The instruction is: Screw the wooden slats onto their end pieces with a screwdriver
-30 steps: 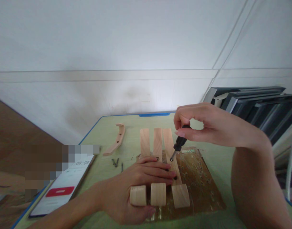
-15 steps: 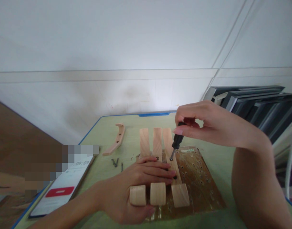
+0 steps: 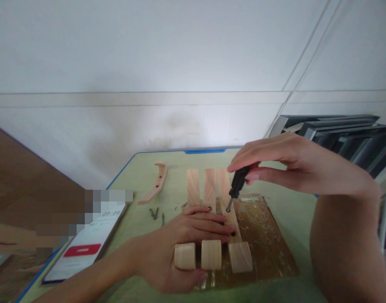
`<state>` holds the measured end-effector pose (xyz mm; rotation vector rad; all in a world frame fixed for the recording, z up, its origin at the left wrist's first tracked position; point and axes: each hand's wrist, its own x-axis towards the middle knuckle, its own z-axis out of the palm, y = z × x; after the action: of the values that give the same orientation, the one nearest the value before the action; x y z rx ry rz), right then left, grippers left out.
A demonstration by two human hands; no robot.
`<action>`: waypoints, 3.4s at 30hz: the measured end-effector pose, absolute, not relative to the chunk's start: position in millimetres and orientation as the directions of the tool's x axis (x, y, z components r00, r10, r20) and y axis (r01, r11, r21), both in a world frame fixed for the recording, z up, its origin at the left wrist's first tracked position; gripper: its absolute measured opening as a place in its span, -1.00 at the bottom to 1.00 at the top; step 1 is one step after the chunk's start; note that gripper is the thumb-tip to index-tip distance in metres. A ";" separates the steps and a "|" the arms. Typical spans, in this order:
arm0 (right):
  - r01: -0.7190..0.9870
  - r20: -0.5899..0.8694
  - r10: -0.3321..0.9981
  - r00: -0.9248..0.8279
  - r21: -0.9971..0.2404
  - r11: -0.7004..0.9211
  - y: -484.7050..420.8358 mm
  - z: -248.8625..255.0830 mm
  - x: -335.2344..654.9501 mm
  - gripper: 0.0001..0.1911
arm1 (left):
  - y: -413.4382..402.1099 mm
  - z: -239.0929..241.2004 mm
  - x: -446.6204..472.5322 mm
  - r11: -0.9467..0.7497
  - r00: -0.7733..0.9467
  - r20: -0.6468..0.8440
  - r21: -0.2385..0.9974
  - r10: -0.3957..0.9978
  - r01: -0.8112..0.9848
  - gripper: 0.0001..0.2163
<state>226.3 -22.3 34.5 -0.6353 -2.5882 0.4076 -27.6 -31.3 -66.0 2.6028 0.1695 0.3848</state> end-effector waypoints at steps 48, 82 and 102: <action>0.337 0.388 0.496 -0.777 -0.409 0.848 -17.1 32.2 221.0 -0.92 | -29.9 -66.3 -27.3 -0.845 0.954 0.226 0.533 0.195 0.046 -0.41; 0.463 0.393 0.527 -0.753 -0.252 0.850 -10.9 25.6 216.9 -0.71 | -31.4 -64.6 -26.8 -0.834 0.953 0.220 0.549 0.207 0.054 -0.41; 0.476 0.412 0.570 -0.711 -0.314 0.821 -13.8 20.8 208.0 -0.48 | -31.0 -64.9 -25.8 -0.842 0.955 0.218 0.537 0.200 0.054 -0.41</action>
<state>208.0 -13.8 20.8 -0.7726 -2.5026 0.2520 -25.8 -31.0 -64.9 2.5568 0.1799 0.3609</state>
